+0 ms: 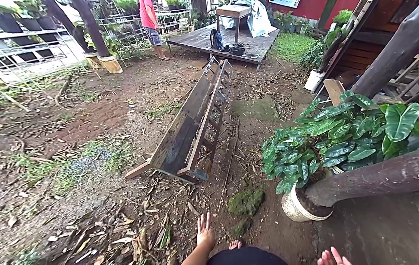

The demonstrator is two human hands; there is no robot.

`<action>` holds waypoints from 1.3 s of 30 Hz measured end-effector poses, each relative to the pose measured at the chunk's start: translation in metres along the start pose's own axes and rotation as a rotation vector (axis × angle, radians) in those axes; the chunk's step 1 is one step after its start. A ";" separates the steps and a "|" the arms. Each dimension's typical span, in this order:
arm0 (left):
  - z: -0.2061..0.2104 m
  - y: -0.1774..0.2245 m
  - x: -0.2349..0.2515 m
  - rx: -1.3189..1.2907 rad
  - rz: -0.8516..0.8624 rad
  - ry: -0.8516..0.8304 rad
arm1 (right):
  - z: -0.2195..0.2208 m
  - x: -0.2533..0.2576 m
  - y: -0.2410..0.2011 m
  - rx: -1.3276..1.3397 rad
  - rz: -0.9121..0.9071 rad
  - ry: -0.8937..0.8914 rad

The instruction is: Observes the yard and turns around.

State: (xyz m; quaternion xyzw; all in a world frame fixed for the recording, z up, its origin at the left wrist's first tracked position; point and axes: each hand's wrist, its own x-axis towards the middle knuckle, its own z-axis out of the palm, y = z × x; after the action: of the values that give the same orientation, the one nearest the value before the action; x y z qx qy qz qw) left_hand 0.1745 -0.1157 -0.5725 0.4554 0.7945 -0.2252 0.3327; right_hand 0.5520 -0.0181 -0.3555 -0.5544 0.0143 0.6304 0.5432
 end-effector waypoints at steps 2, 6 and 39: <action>0.000 0.000 0.000 0.010 -0.006 0.004 | 0.001 0.000 0.000 0.000 0.001 0.007; -0.001 -0.001 -0.002 0.010 -0.012 -0.016 | 0.002 0.001 0.000 -0.004 0.000 0.012; -0.007 -0.008 0.007 0.016 -0.062 0.020 | 0.029 -0.002 0.000 -0.036 -0.011 0.060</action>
State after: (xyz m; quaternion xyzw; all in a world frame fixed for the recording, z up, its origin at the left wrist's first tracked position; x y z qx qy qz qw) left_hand 0.1633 -0.1111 -0.5724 0.4354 0.8097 -0.2373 0.3140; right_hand 0.5320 -0.0018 -0.3424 -0.5828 0.0160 0.6106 0.5359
